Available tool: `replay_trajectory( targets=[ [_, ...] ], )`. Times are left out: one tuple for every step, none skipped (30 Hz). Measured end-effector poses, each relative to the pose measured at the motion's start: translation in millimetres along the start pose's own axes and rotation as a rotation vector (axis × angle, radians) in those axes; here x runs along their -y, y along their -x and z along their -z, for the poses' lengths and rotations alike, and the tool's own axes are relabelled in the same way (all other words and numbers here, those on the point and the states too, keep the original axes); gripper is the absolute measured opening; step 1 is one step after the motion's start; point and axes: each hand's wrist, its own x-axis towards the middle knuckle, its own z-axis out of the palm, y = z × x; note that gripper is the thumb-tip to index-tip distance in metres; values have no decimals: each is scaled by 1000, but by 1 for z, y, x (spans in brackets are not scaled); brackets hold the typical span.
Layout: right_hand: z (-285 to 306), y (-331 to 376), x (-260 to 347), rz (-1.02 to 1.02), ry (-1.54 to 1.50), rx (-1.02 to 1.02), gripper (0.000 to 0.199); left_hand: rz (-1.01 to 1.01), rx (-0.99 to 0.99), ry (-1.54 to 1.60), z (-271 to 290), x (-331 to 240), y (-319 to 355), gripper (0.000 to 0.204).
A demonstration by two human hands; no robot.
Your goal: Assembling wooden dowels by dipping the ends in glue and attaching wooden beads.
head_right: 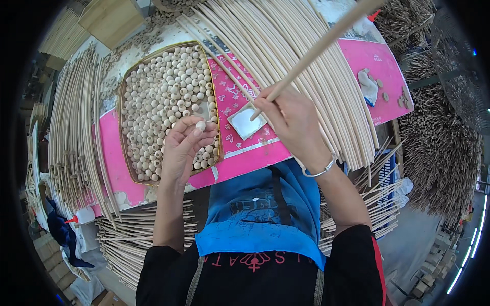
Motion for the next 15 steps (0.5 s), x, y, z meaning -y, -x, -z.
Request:
replay_trajectory(
  targets=[
    [-5, 0, 0, 9, -8, 16, 14, -5, -9, 46, 1, 2, 2, 23],
    [-10, -1, 0, 8, -9, 18, 14, -10, -16, 91, 1, 3, 3, 21],
    [-15, -1, 0, 9, 13, 40, 16, -9, -19, 92, 2, 5, 5, 21],
    [-19, -1, -1, 10, 35, 62, 19, -2, -45, 97, 2, 6, 6, 19],
    [-23, 0, -3, 9, 34, 64, 19, 5, -70, 101, 2, 6, 6, 17],
    [-27, 1, -7, 42, 51, 57, 19, 7, -68, 103, 1, 7, 6, 17],
    [-28, 1, -11, 74, 67, 50, 19, 3, -69, 118, 0, 6, 6, 18],
    [-29, 2, -13, 73, 69, 49, 19, 0, -69, 132, 0, 6, 5, 18],
    [-30, 2, -15, 92, 85, 48, 18, 1, -68, 133, 0, 7, 4, 18],
    [-29, 2, -16, 112, 102, 47, 18, -10, -80, 116, 0, 8, 3, 18],
    [-28, 3, -15, 111, 103, 47, 18, -20, -91, 98, 1, 10, 2, 17],
    [-27, 3, -12, 69, 62, 55, 18, -22, -93, 97, 6, 14, 2, 17],
    [-26, 3, -9, 27, 22, 63, 18, -29, -81, 88, 12, 19, 1, 20],
    [-24, 1, -8, 29, 19, 64, 18, -37, -69, 78, 16, 22, 1, 22],
    [-19, 1, -8, 13, 5, 37, 18, -35, -66, 79, 15, 21, 1, 22]
  ],
)
